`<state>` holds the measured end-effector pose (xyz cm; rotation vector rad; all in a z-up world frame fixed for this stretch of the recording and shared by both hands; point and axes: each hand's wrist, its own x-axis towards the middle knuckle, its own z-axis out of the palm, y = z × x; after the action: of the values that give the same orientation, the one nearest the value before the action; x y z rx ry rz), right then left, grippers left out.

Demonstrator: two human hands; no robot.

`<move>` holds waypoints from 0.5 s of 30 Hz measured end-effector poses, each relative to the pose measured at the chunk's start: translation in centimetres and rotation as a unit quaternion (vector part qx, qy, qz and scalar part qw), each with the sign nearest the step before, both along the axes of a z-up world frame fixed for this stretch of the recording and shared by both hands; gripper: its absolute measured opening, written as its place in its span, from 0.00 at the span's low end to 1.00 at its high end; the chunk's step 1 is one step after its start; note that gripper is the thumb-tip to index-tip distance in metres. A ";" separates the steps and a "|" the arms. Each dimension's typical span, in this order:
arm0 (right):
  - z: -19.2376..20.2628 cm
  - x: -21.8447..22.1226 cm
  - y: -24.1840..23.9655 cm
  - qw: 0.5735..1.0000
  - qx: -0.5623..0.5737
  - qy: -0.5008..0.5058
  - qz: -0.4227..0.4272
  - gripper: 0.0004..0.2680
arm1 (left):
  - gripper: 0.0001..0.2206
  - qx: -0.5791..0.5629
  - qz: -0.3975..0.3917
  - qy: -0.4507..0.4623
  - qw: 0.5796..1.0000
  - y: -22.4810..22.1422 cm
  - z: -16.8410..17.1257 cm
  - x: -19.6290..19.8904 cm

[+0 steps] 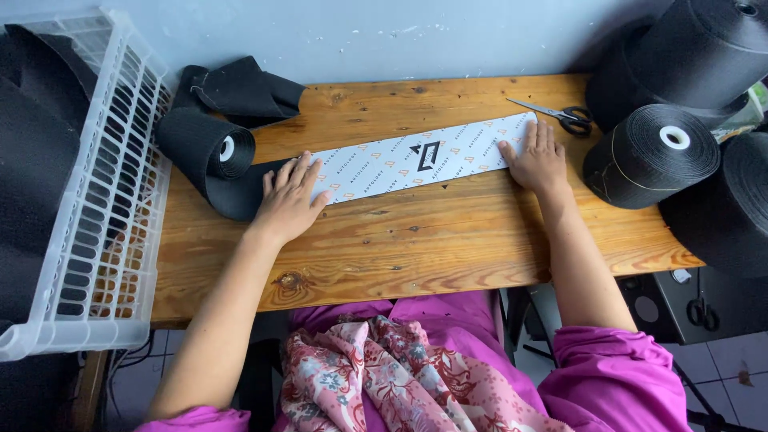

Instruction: Cutting a paper template and adhering a black strap to it to assemble a component

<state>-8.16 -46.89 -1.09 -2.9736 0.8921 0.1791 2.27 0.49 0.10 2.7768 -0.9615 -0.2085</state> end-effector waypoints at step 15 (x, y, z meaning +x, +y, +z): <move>-0.4 -0.1 0.3 1.000 -0.003 -0.023 -0.009 0.33 | 0.30 -0.028 -0.011 0.004 1.000 0.3 1.2 -0.9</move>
<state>-8.27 -46.55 -1.48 -2.9597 0.9161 0.1067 1.33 0.82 1.29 2.7132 -0.9793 -0.1935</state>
